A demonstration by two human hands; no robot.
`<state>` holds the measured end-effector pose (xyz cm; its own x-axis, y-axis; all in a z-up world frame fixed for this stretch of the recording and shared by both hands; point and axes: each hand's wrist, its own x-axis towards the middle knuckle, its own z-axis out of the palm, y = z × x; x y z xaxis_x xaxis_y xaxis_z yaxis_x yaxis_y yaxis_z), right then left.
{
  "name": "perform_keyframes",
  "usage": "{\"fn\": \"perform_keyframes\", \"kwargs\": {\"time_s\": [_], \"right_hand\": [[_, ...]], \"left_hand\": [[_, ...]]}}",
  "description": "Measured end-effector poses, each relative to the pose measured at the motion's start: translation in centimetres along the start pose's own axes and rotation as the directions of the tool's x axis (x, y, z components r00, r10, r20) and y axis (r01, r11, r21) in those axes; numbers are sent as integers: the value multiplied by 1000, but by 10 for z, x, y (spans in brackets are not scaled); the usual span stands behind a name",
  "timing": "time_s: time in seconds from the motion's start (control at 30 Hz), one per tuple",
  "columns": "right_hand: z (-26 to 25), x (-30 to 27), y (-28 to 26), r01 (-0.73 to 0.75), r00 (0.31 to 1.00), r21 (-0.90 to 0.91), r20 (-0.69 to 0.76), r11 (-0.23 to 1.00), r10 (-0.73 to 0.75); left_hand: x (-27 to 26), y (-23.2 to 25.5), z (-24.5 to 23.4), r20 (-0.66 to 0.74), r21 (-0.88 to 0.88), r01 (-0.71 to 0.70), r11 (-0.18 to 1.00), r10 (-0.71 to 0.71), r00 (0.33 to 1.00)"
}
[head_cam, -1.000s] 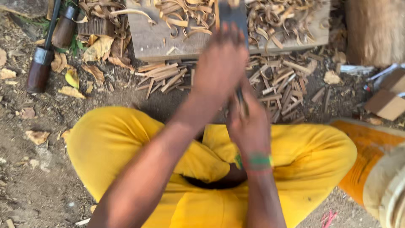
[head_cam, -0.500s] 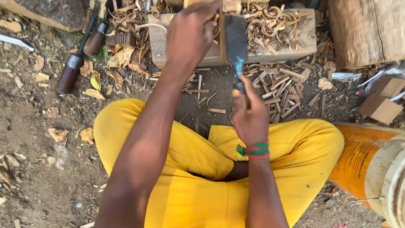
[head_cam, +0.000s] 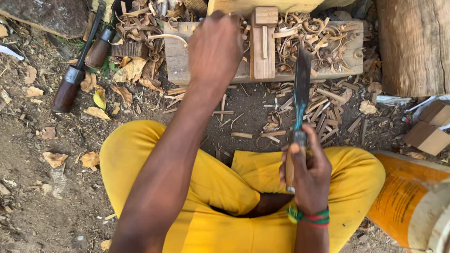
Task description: The person carves a small piece of wood using a large chisel while sitting on the ground, removing shavings to shape the object.
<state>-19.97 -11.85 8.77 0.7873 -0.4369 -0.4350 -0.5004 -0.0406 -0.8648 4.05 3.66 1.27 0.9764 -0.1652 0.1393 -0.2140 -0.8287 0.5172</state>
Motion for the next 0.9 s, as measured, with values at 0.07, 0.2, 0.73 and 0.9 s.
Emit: {"fn": "perform_keyframes", "kwargs": {"time_s": [0.07, 0.2, 0.73, 0.9], "right_hand": [[-3, -5, 11, 2, 1000, 30, 16, 1000, -3], [-3, -12, 31, 9, 999, 148, 36, 989, -14], [-10, -11, 52, 71, 996, 39, 53, 997, -73], [-9, -10, 54, 99, 990, 117, 91, 988, -110]], "left_hand": [[-9, 3, -7, -42, 33, -30, 999, 31, 999], [-16, 16, -1, -152, -45, -307, 951, 297, 943], [-31, 20, 12, 26, 3, -351, 936, 351, 936], [-32, 22, 9, -12, 74, -398, 915, 399, 917]]}}
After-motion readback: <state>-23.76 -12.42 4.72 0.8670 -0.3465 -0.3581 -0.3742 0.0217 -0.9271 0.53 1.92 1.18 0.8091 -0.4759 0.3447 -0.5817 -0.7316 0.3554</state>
